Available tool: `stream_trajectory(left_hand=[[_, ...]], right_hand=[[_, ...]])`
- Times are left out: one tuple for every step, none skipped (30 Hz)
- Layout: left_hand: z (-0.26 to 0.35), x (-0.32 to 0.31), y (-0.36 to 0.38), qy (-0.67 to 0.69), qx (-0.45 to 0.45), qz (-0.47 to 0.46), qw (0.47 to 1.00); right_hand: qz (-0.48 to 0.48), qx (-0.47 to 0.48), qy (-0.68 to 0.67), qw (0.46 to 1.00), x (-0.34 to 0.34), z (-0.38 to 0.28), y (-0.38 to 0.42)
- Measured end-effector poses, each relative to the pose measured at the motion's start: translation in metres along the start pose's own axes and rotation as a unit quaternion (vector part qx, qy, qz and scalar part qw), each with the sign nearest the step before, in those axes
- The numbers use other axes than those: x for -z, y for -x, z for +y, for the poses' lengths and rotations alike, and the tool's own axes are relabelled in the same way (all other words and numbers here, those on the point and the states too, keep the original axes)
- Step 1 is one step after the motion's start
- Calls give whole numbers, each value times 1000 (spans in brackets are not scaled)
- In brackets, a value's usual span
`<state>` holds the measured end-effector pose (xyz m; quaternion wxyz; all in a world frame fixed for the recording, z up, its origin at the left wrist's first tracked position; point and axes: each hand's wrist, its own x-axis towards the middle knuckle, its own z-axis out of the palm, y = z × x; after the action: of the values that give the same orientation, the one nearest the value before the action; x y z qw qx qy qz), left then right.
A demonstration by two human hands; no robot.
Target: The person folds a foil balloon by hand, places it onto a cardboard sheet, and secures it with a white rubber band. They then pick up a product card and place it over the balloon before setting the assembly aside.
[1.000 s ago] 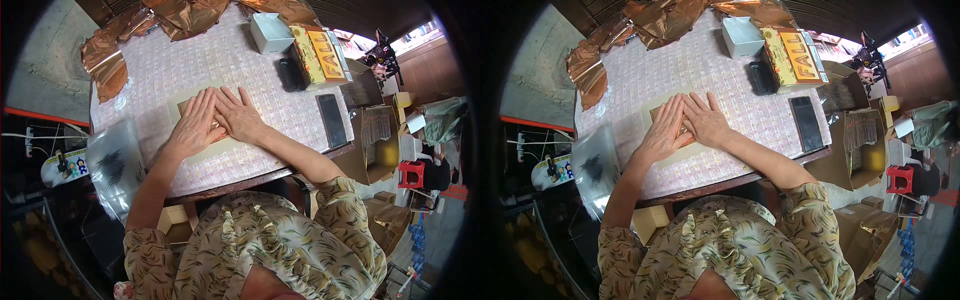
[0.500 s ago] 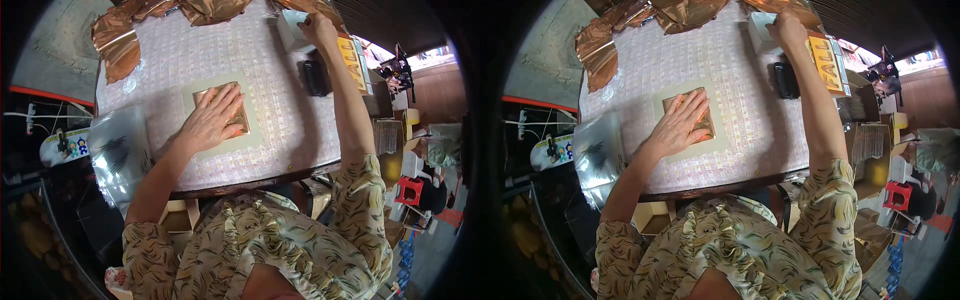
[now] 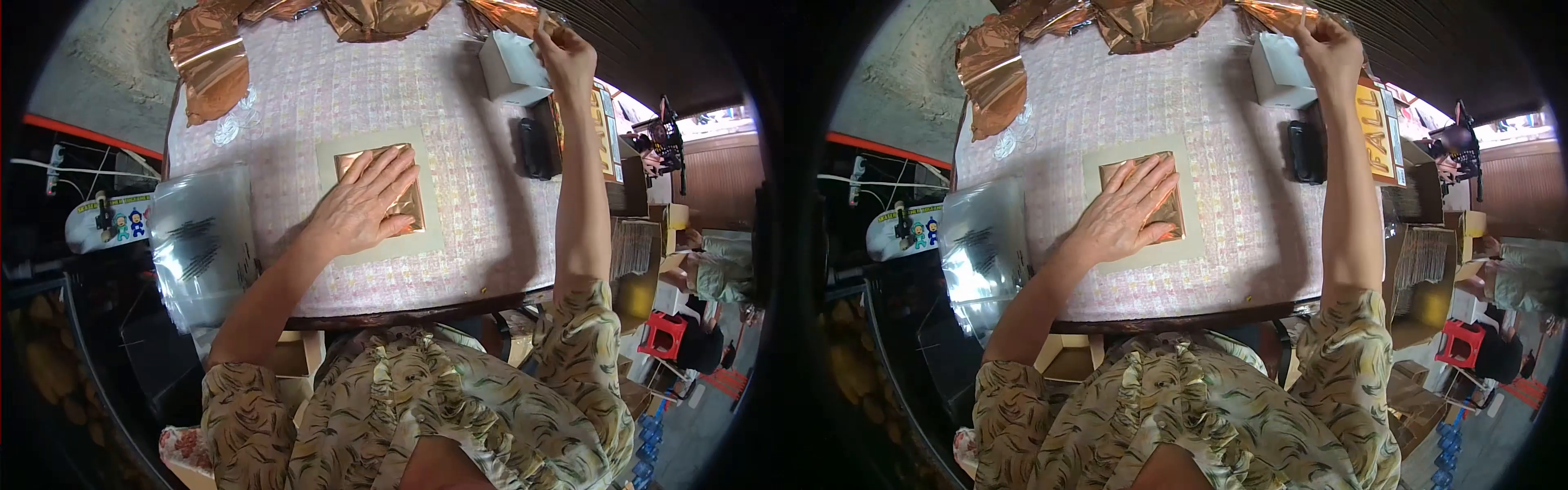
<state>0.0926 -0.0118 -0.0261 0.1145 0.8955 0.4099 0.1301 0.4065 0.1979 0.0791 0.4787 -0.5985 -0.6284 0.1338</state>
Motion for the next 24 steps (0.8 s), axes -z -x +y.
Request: stream_trajectory(left_hand=[[0, -1, 1, 4, -1, 2, 1000], [0, -1, 1, 9, -2, 4, 1000], [0, -1, 0, 8, -2, 4, 1000], [0, 0, 0, 1, -5, 8, 1000], [1, 0, 0, -6, -9, 12, 1000], [1, 2, 0, -6, -8, 12, 1000], [2, 4, -1, -12, -7, 7, 1000], [3, 5, -1, -18, -6, 1, 1000], [2, 4, -1, -18, -4, 0, 1000], [2, 2, -1, -13, -6, 7, 1000], [1, 1, 0, -8, -8, 13, 1000], [1, 0, 0, -8, -7, 13, 1000], [1, -1, 0, -9, -7, 16, 1000], [0, -1, 0, -11, -7, 19, 1000], [0, -2, 0, -11, -6, 19, 1000], [0, -2, 0, -11, -6, 18, 1000], [0, -2, 0, -12, -6, 17, 1000], [0, -2, 0, -12, -5, 17, 1000], [0, -1, 0, -12, -5, 13, 1000], [0, 0, 0, -12, -5, 9, 1000], [0, 0, 0, -13, -4, 9, 1000], [0, 0, 0, -14, -5, 11, 1000], [0, 0, 0, -16, -7, 14, 1000], [0, 0, 0, -16, -6, 14, 1000]], right_hand=[[-19, 1, -189, 982, -9, -8, 16], [-75, -17, -259, 963, -16, -22, 36], [-145, -3, -246, 958, -20, -36, 58], [-198, -40, -308, 930, -38, -28, 73], [-262, -41, -310, 913, -50, -25, 87], [-286, -55, -314, 903, -67, -17, 101], [-298, -92, -342, 886, -80, -15, 116], [-300, -92, -343, 885, -88, -13, 123], [-324, -94, -345, 876, -92, -15, 130], [-348, -95, -347, 866, -96, -15, 133], [-362, -97, -361, 854, -100, -12, 133], [-364, -97, -361, 853, -100, -13, 133], [-382, -93, -343, 853, -100, -14, 133], [-400, -88, -325, 852, -100, -15, 132], [-401, -88, -325, 852, -101, -15, 131], [-411, -96, -312, 851, -101, -15, 131], [-421, -103, -299, 850, -102, -15, 131], [-422, -103, -299, 850, -102, -15, 130], [-432, -106, -288, 848, -102, -17, 128], [-442, -108, -276, 847, -103, -18, 127], [-443, -108, -277, 846, -104, -17, 126], [-449, -107, -285, 840, -106, -16, 126], [-454, -106, -293, 835, -107, -15, 125], [-455, -106, -293, 835, -107, -16, 124]])
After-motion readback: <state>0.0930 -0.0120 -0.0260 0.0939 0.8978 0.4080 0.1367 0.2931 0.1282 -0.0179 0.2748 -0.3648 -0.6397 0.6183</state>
